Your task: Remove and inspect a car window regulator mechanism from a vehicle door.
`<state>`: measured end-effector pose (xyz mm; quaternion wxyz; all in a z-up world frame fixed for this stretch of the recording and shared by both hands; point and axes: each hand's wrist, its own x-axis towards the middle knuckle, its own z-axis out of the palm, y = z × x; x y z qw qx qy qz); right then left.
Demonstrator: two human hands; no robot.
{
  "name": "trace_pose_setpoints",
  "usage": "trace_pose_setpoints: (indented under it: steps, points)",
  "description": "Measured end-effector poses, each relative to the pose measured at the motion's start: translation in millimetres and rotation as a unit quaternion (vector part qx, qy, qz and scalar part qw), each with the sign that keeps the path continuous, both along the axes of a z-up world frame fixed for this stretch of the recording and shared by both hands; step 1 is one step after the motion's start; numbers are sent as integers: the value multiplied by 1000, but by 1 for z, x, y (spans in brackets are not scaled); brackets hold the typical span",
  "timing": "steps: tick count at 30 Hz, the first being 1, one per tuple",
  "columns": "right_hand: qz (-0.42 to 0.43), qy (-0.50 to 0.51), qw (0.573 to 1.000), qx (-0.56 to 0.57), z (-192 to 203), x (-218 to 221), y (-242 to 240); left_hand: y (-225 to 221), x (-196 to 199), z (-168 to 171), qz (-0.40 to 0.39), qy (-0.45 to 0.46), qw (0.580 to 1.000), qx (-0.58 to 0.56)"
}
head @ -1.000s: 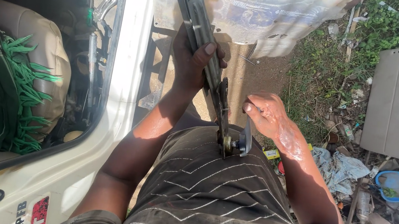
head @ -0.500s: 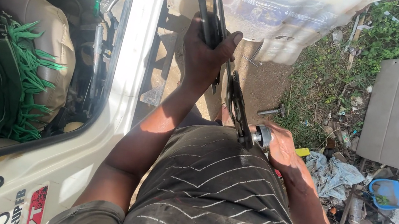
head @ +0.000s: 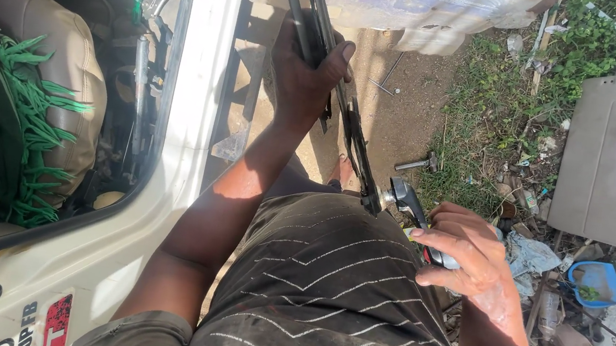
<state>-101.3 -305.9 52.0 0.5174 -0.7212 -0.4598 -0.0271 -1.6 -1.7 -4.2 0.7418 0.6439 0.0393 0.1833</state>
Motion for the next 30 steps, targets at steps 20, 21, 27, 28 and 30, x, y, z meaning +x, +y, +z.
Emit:
trace_pose_setpoints:
  steps: [20,21,27,28,30]
  points:
    - [-56,156,973,-159,-106,57,66,14,1,5,-20,-93,982,-164]
    - [-40,160,973,-161,-106,48,60,15,3,13,-12,-110,977,-181]
    - [-14,82,984,-157,-41,10,44,25,18,9,31,-139,972,-187]
    - [-18,82,984,-154,-31,10,45,24,19,12,27,-139,972,-186]
    - [-20,57,983,-175,-10,9,48,19,21,17,46,-119,966,-224]
